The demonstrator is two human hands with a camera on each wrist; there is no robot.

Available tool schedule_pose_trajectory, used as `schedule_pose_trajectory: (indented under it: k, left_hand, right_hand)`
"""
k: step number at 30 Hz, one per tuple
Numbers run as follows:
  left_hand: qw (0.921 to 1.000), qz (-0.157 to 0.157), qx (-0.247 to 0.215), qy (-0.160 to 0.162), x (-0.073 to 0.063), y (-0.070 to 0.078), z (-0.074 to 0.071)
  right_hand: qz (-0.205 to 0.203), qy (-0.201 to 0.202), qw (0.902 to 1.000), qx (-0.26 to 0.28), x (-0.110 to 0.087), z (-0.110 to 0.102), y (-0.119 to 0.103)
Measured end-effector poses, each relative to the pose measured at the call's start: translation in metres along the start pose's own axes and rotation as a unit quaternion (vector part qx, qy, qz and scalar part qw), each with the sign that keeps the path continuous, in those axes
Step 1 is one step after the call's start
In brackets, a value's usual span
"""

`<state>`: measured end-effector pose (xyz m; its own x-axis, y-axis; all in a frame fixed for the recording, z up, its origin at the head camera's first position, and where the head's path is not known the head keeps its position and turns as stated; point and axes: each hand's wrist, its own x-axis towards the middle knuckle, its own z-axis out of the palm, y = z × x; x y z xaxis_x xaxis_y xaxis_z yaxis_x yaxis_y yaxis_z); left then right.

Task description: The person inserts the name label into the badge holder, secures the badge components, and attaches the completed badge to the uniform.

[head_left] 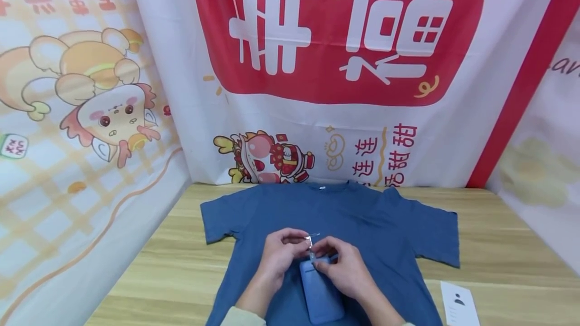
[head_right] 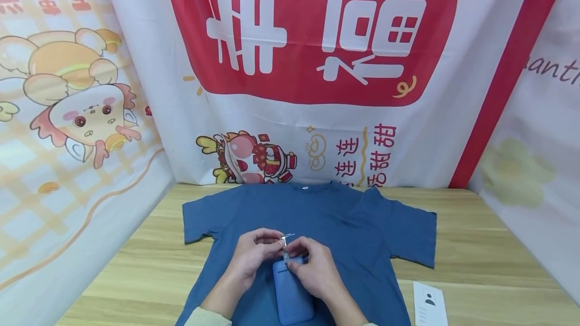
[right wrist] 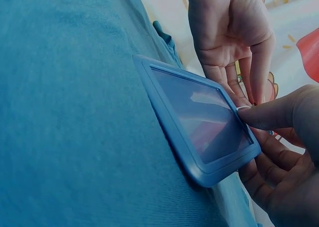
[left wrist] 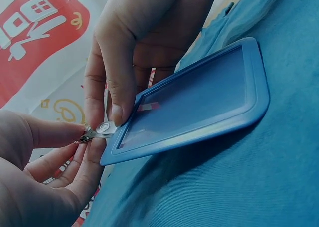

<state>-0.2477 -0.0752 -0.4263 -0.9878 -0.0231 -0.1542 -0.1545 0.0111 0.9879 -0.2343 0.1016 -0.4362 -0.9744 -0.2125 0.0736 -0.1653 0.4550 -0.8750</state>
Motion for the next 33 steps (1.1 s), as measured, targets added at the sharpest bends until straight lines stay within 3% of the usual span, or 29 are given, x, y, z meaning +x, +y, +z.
schedule_pose_trajectory:
  k: [8, 33]
  left_hand:
    - [0.9996, 0.027, 0.003, 0.002, -0.0003, -0.0034, 0.0022]
    - [0.9999, 0.009, -0.007, 0.005, -0.0006, -0.0044, 0.005]
  right_hand:
    - [-0.013, 0.002, 0.9999, 0.0, -0.0016, 0.0024, -0.0005]
    - [-0.011, -0.025, 0.9996, 0.001, -0.0004, 0.0034, 0.0053]
